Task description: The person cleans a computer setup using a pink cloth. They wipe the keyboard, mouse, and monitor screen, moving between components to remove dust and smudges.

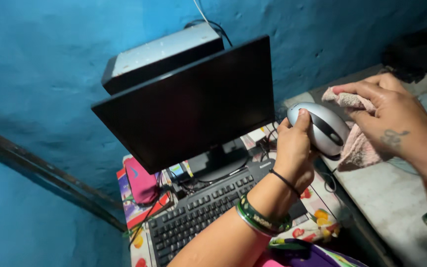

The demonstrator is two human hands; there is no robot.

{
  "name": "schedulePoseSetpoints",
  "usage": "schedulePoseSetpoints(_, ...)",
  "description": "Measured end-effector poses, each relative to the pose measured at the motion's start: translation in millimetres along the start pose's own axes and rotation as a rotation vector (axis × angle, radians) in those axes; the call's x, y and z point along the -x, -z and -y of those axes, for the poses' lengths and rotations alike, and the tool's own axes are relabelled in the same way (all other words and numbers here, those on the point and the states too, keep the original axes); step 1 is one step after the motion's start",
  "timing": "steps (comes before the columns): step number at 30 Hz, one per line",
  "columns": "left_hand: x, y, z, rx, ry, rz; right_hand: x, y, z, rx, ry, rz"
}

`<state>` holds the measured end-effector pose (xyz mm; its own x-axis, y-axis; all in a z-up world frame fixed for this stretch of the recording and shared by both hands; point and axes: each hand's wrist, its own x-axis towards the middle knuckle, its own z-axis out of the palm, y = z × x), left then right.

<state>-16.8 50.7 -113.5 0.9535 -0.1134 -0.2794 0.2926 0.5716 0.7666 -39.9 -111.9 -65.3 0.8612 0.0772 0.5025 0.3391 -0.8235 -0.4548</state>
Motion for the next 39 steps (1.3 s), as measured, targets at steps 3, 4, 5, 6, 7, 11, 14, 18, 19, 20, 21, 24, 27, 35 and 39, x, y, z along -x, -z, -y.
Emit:
schedulePoseSetpoints(3, -22, 8, 31, 0.021, -0.026, 0.069, 1, -8, -25, 0.067, -0.157, 0.296)
schedulePoseSetpoints(4, -32, 9, 42, 0.004, -0.053, 0.034, 2, -17, -28, 0.051, -0.250, 0.411)
schedulePoseSetpoints(5, -41, 9, 52, -0.014, -0.079, -0.001, 4, -24, -31, 0.035, -0.342, 0.526)
schedulePoseSetpoints(6, -49, 13, 62, -0.031, -0.104, -0.038, 8, -31, -35, 0.021, -0.312, 0.509)
schedulePoseSetpoints(7, -55, 20, 71, -0.079, -0.076, -0.032, 12, -39, -40, 0.007, -0.282, 0.492)
schedulePoseSetpoints(11, -75, 54, 96, -0.167, 0.104, -0.032, 20, -84, -72, -0.057, -0.299, 0.564)
schedulePoseSetpoints(14, -88, 83, 115, -0.292, 0.220, -0.132, 31, -132, -101, -0.170, -0.194, 0.566)
schedulePoseSetpoints(18, -118, 126, 162, -0.348, 0.145, -0.152, 53, -192, -123, -0.285, -0.396, 0.671)
schedulePoseSetpoints(19, -129, 139, 173, -0.597, 0.074, -0.171, 58, -204, -127, -0.267, -0.398, 0.669)
schedulePoseSetpoints(20, -140, 153, 183, -0.847, 0.005, -0.188, 61, -214, -130, -0.249, -0.399, 0.667)
schedulePoseSetpoints(21, -147, 165, 191, -1.097, -0.062, -0.201, 64, -224, -134, -0.255, -0.418, 0.674)
schedulePoseSetpoints(24, -151, 176, 215, -1.049, -0.021, -0.300, 75, -252, -147, -0.251, -0.440, 0.677)
schedulePoseSetpoints(27, -138, 171, 227, -1.074, -0.106, -0.339, 83, -285, -164, -0.302, -0.371, 0.620)
schedulePoseSetpoints(35, -86, 136, 216, -1.176, -0.258, -0.262, 92, -298, -183, -0.147, -0.363, 0.695)
schedulePoseSetpoints(39, -78, 138, 206, -1.103, -0.197, -0.233, 93, -297, -180, -0.120, -0.254, 0.601)
